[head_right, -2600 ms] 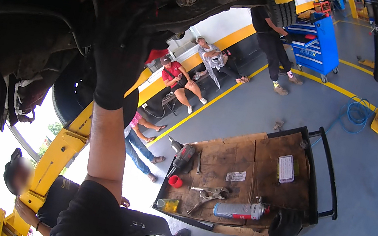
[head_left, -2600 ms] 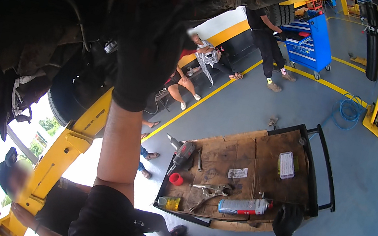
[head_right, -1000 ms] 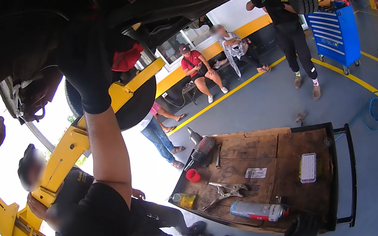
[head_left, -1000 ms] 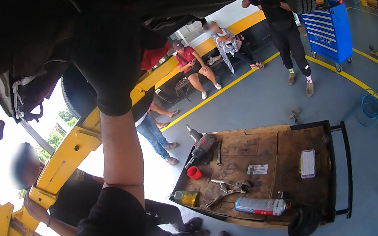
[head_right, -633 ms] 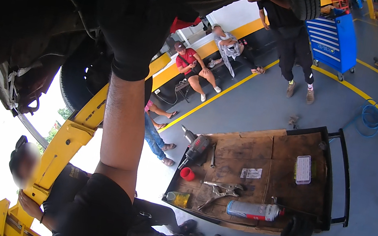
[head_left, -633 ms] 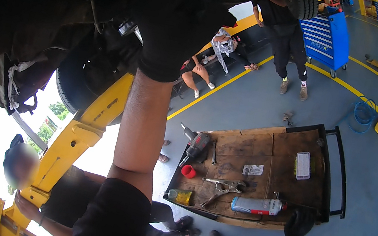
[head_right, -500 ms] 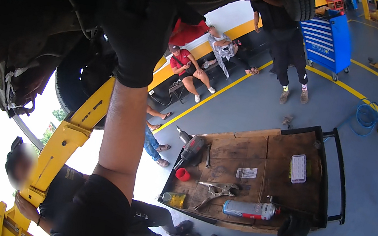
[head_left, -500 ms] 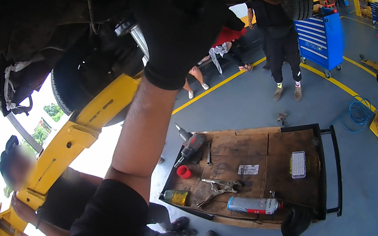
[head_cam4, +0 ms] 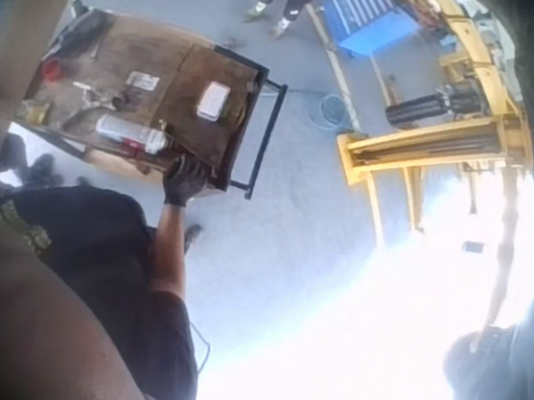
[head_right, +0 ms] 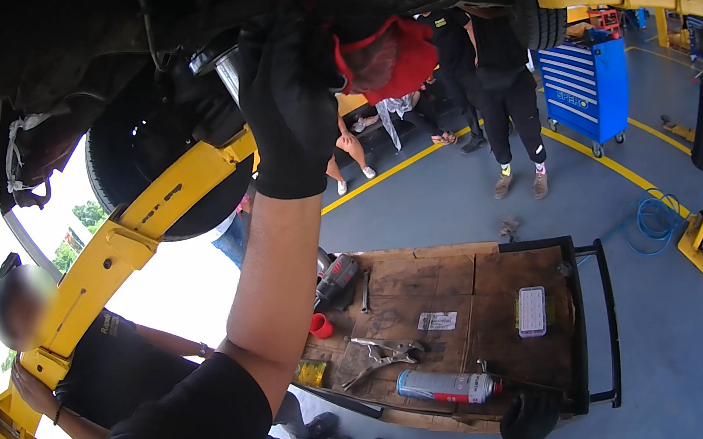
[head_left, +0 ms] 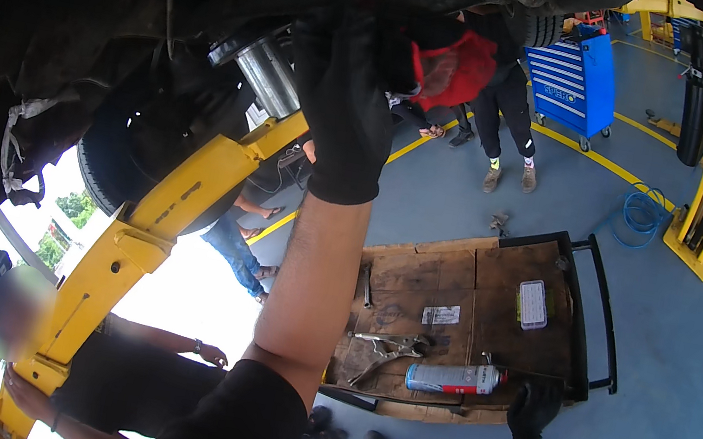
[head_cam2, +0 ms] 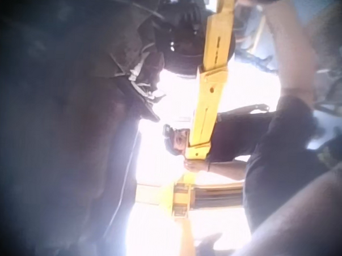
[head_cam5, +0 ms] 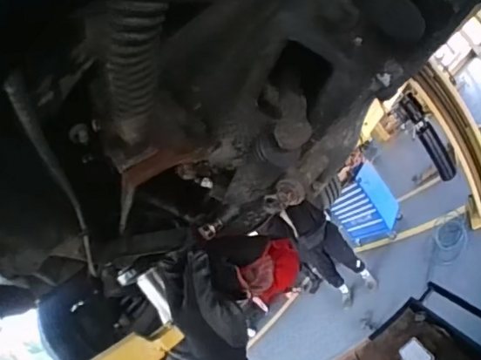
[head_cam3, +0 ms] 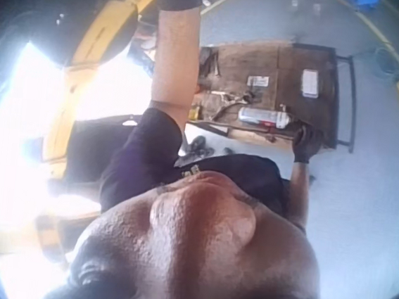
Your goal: The person works under a raised vehicle, using a wrench to loosen and tighten bolts on the suspension system. They apply lubricant from a spray can to the components and wipe the area with a red cloth. The person repeatedly reaches for tools and parts on a nearby cart while performing the repair.
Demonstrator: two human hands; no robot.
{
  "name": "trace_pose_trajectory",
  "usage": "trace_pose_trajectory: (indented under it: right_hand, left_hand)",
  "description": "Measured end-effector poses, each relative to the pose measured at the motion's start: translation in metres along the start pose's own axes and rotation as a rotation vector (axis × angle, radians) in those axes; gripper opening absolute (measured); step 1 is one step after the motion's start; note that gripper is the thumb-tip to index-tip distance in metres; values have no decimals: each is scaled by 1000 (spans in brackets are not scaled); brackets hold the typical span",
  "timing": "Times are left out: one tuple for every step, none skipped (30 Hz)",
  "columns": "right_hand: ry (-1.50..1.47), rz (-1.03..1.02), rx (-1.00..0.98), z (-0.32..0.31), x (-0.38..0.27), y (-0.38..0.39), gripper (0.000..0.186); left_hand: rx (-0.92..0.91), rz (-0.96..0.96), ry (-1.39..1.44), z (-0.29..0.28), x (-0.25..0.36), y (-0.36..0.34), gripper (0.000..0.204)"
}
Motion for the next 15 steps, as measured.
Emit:
trace_pose_trajectory:
  right_hand:
    - [-5,18,-23,2,2,2,17]
    - [-9,40,-43,3,3,3,17]
    - [5,30,-38,2,2,4,17]
    - [14,15,-33,2,1,2,17]
    - [22,-1,-27,2,0,-1,17]
    - [26,-5,-15,2,1,0,17]
    - [30,-9,-3,4,3,2,17]
    - [36,-9,8,3,2,3,17]
    - [30,-14,9,2,2,2,17]
    - [25,-18,10,1,3,1,17]
    - [14,-24,10,0,1,-1,16]
    - [7,-21,-1,-1,0,-1,16]
    - [1,-18,-10,1,1,-3,15]
    - [-3,-10,-19,2,2,-2,15]
    - [-22,14,-35,3,3,0,15]
  left_hand:
    - [40,48,-34,2,12,-10,27]
    - [55,27,-25,2,22,-14,26]
    - [68,5,-17,2,32,-17,26]
    - [56,-85,23,1,36,-17,26]
    - [28,-210,147,-3,36,-19,26]
    - [18,-342,282,-5,38,-20,26]
    - [27,-473,413,-7,40,-22,26]
    - [-2,-741,761,-7,45,-22,27]
    - [-13,-794,847,-6,46,-22,26]
    - [-18,-850,931,-4,47,-23,24]
    - [-3,-694,742,-3,42,-26,21]
    - [9,-542,552,0,36,-27,19]
    - [20,-389,363,5,31,-27,17]
    - [29,-236,180,6,33,-29,17]
    - [13,-227,178,7,34,-26,18]
Point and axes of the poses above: each hand's wrist, its own y-axis away from the middle knuckle, its own z-axis out of the palm, x = y × z, the point moved 4 cm from there along -y, towards the middle knuckle, and after that the axes turned 10 degrees about -y, right-handed, at the moved point
